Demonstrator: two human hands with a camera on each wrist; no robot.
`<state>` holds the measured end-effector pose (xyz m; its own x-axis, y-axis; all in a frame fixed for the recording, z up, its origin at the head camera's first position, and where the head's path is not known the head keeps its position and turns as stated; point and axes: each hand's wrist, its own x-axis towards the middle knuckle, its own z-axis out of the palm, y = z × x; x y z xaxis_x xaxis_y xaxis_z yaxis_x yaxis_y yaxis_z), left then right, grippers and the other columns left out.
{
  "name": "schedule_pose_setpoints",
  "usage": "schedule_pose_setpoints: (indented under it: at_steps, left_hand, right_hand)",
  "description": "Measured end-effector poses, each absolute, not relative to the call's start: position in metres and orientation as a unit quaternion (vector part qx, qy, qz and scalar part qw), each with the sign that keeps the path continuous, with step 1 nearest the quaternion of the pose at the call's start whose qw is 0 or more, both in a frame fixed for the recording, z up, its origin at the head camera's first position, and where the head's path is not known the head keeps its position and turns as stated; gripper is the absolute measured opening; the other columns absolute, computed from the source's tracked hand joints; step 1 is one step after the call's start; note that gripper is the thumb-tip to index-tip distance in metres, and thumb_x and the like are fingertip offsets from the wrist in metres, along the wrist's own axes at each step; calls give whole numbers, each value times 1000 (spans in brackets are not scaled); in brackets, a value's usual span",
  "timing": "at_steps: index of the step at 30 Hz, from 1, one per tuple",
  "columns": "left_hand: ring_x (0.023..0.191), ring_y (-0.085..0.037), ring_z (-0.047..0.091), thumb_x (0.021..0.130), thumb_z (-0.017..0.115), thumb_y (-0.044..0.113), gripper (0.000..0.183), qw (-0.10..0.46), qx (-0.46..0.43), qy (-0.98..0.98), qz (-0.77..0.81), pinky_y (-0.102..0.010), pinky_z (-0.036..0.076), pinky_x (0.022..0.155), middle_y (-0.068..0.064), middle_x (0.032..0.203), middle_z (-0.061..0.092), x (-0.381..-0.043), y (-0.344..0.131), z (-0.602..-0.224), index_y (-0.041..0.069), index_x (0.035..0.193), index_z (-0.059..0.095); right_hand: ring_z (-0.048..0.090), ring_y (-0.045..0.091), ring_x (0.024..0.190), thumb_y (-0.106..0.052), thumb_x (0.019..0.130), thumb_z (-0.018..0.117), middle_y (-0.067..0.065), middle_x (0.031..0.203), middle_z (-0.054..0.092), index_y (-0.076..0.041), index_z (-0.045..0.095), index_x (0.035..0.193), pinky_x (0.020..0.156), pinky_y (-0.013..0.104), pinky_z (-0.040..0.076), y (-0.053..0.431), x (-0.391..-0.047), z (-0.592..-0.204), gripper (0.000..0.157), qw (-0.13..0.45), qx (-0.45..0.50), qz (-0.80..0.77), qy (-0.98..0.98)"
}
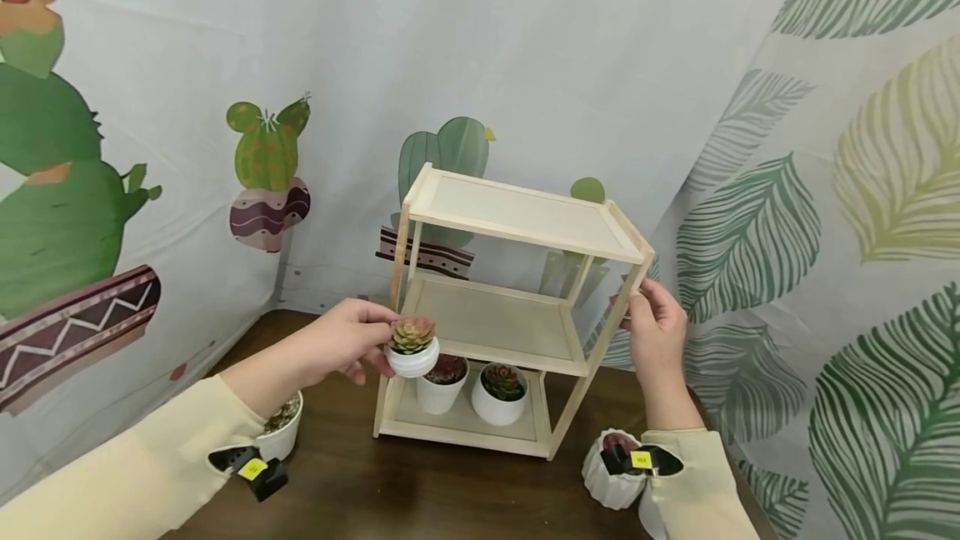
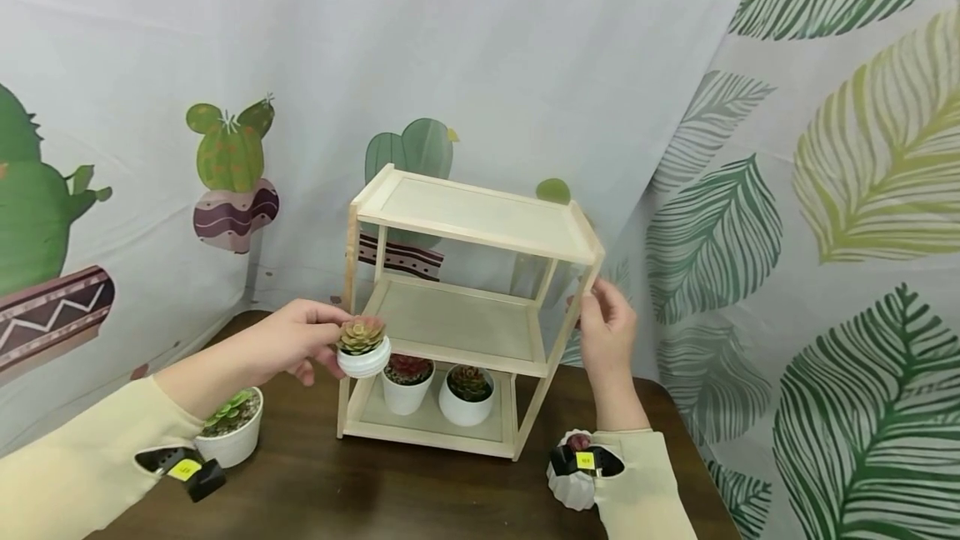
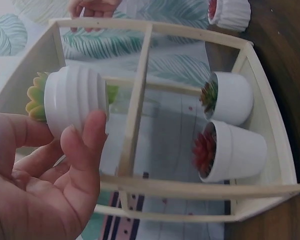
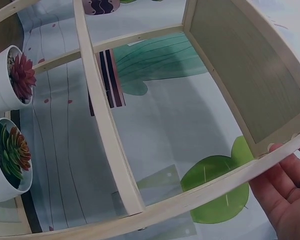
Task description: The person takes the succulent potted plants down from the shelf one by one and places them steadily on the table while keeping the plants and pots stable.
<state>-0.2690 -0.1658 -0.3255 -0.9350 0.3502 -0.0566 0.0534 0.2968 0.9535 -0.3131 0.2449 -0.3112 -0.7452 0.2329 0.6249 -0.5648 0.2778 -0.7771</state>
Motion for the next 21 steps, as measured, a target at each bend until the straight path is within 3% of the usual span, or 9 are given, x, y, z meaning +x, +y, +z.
schedule_pose_setpoints:
  at_steps: [10, 21]
  left_hand:
    - [75, -20, 75, 104, 48, 16, 45, 79, 92, 807, 578, -30, 54, 49, -13, 103, 77, -266, -199, -364, -4, 144, 54]
    - [79, -21, 76, 106, 48, 16, 44, 52, 58, 807, 585, -33, 55, 49, -13, 108, 76, -253, -225, -409, -7, 143, 53]
  right_hand:
    - [73, 10, 83, -15, 105, 52, 1, 86, 74, -1, 71, 118, 69, 18, 60, 245, -315, -313, 28, 349, 111, 588, -721]
    - [72, 9, 82, -15, 105, 51, -4, 86, 73, 1, 71, 120, 68, 18, 60, 243, -315, -314, 29, 344, 113, 595, -718]
